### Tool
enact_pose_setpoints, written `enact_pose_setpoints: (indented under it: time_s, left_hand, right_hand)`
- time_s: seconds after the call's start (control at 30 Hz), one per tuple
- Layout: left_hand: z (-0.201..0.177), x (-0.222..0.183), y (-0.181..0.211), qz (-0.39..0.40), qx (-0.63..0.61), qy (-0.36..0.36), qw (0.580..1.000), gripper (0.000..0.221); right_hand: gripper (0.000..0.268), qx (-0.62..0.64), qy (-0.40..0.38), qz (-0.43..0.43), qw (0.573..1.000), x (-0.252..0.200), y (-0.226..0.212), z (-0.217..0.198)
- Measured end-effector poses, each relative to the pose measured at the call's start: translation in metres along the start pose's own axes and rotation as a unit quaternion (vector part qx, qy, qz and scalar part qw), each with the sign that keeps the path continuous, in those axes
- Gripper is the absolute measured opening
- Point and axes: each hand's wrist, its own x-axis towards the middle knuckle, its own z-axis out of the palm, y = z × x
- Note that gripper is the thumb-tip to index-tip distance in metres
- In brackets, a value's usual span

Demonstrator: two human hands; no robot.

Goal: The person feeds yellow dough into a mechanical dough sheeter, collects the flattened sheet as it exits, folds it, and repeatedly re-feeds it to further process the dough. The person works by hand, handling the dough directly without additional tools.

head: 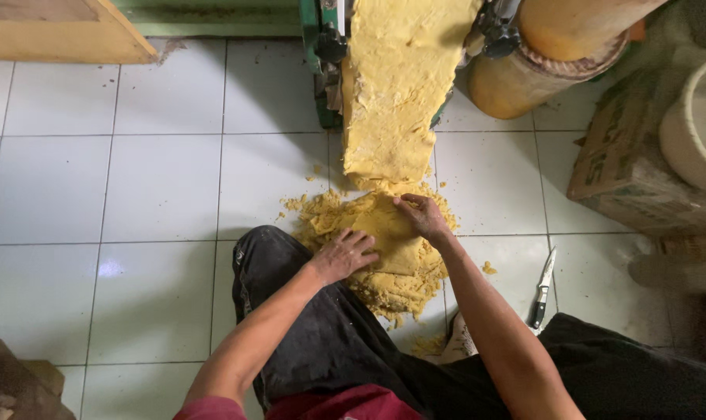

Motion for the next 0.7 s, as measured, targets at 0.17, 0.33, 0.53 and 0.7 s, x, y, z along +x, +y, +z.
enact_pose_setpoints:
  time_s: [0.17,0.33,0.53,0.7]
  left_hand:
    - [-0.014,0.024,0.000,-0.229,-0.338,0.054,0.911,0.013]
    - [-0.017,0.044,-0.018,-0.458,-0.575,0.229,0.639,0.022]
    - [-0.003,0.058,-0.045,-0.397,-0.674,0.166,0.600,0.025]
    - [-0.012,0.057,-0.047,-0.346,-0.598,0.143,0.709,0.039]
  right_hand:
    - [0.087,0.068,-0.034,0.004,0.997,0.002,0.000,-0.001]
    - [0.082,0.046,-0.056,-0.017,0.997,0.000,0.009,-0.005]
    - [0.058,0.084,-0.162,-0.070,0.981,-0.004,0.011,-0.012]
    - [0.060,0.087,-0.147,-0.003,0.985,-0.007,0.014,-0.012]
